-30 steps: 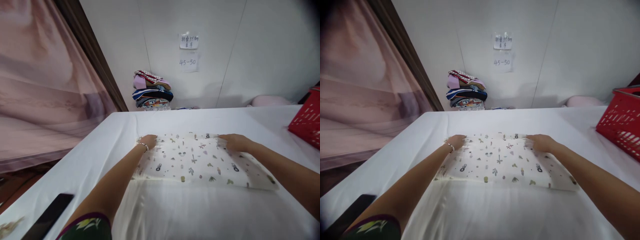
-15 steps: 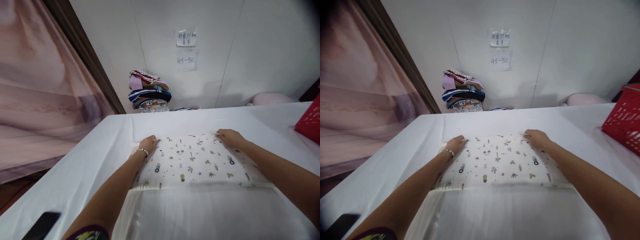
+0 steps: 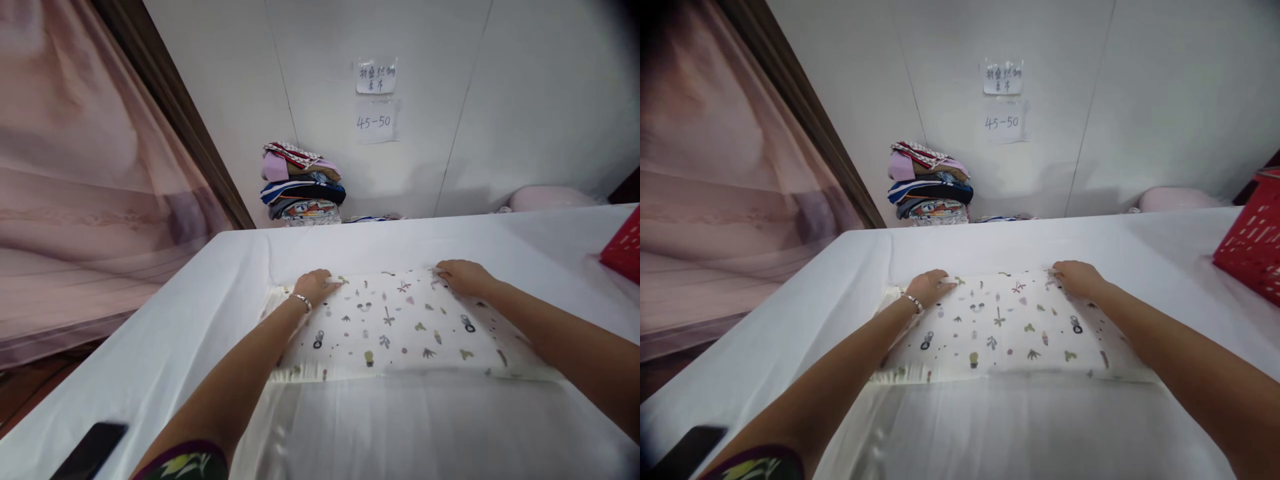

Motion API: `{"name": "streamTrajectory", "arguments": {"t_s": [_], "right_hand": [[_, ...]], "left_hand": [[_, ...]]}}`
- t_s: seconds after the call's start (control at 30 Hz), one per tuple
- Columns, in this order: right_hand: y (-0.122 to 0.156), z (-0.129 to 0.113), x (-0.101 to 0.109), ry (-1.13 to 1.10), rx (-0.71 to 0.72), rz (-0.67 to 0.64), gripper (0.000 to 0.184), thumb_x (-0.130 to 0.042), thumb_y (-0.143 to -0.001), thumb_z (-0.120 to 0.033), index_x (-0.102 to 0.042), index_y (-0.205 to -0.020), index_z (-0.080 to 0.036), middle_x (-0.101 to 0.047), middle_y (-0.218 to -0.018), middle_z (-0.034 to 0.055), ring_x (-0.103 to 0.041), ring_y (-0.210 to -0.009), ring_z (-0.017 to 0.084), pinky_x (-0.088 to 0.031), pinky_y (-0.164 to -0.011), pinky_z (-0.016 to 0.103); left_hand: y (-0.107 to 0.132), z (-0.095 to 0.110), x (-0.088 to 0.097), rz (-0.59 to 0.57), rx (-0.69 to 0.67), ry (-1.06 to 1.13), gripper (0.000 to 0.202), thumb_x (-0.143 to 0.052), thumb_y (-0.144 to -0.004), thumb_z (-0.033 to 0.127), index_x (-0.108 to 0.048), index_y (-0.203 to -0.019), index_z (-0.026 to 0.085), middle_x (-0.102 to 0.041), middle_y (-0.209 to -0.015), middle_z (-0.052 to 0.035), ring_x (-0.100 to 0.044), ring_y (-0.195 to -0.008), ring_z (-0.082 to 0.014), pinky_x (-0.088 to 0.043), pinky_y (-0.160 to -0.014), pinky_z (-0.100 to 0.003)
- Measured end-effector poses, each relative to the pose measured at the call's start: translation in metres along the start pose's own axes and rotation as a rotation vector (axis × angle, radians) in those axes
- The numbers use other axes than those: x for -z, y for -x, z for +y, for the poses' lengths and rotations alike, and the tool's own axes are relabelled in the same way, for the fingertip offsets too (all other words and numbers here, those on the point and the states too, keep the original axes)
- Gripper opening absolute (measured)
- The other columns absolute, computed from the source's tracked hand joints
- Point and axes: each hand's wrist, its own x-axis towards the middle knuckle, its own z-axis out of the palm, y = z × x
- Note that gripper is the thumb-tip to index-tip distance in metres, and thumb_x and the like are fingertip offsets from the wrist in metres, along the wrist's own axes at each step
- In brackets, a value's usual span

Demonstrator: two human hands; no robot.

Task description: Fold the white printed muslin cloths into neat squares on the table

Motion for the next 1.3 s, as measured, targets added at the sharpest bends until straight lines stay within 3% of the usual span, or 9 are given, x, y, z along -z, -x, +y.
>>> {"name": "streamTrajectory", "arguments": {"t_s": [0.13,0.27,0.37,0.5,0.73,1.07,1.3], "right_hand": [[0.004,0.003,-0.002,0.013,0.022,0.041,0.040,-0.035,-0.085,-0.031,-0.058,-0.116,-0.022,-0.062,-0.114,0.0088,-0.059,-0.096,0.026,-0.047,-0.073,0.037],[0.006,-0.003,0.004,0.002,0.209,0.135,0.040,-0.038,-0.083,-0.025,-0.055,-0.118,-0.020,-0.057,-0.120,0.0086,-0.054,-0.106,0.026,-0.043,-0.087,0.040],[0.004,-0.022,0.009,-0.067,0.388,0.182,0.034,-0.039,-0.083,-0.023,-0.058,-0.111,-0.020,-0.058,-0.118,0.0081,-0.052,-0.109,0.024,-0.039,-0.092,0.040],[-0.005,-0.059,0.010,-0.176,0.505,0.174,0.026,-0.040,-0.086,-0.025,-0.060,-0.102,-0.020,-0.061,-0.110,0.0078,-0.053,-0.103,0.022,-0.041,-0.089,0.037],[-0.015,-0.095,0.001,-0.264,0.384,0.149,0.017,-0.044,-0.084,-0.020,-0.059,-0.091,-0.018,-0.063,-0.098,0.0082,-0.055,-0.092,0.022,-0.041,-0.081,0.034],[-0.010,-0.099,-0.014,-0.336,0.247,0.224,0.009,-0.043,-0.085,-0.021,-0.051,-0.083,-0.020,-0.060,-0.089,0.0049,-0.054,-0.081,0.018,-0.037,-0.071,0.028],[-0.012,-0.102,-0.010,-0.305,0.141,0.169,0.012,-0.041,-0.087,-0.023,-0.049,-0.079,-0.020,-0.060,-0.081,0.0022,-0.053,-0.073,0.016,-0.033,-0.062,0.026]], "left_hand": [[-0.017,0.024,-0.011,0.034,-0.159,0.049,0.040,-0.046,-0.082,0.051,-0.055,-0.106,0.021,-0.062,-0.107,-0.0048,-0.057,-0.097,-0.0213,-0.043,-0.081,-0.032],[-0.026,0.032,-0.019,0.033,-0.180,0.114,0.030,-0.048,-0.084,0.044,-0.054,-0.103,0.021,-0.062,-0.101,-0.0035,-0.057,-0.092,-0.0200,-0.043,-0.079,-0.031],[-0.025,0.030,-0.022,0.100,-0.174,0.161,0.024,-0.050,-0.083,0.039,-0.053,-0.099,0.021,-0.061,-0.098,-0.0033,-0.056,-0.090,-0.0187,-0.043,-0.078,-0.030],[-0.021,0.025,-0.024,0.215,-0.280,0.179,0.018,-0.057,-0.080,0.031,-0.052,-0.092,0.018,-0.057,-0.095,-0.0042,-0.053,-0.089,-0.0175,-0.042,-0.079,-0.030],[-0.021,0.024,-0.026,0.184,-0.319,0.248,0.012,-0.060,-0.078,0.027,-0.053,-0.083,0.019,-0.056,-0.090,-0.0025,-0.053,-0.084,-0.0158,-0.043,-0.077,-0.029],[-0.023,0.029,-0.028,0.188,-0.203,0.245,0.008,-0.057,-0.079,0.023,-0.050,-0.079,0.020,-0.054,-0.085,-0.0014,-0.052,-0.080,-0.0153,-0.041,-0.073,-0.028],[-0.027,0.033,-0.029,0.167,-0.111,0.211,0.008,-0.053,-0.083,0.026,-0.051,-0.078,0.019,-0.056,-0.084,-0.0022,-0.052,-0.083,-0.0167,-0.040,-0.075,-0.029]]}}
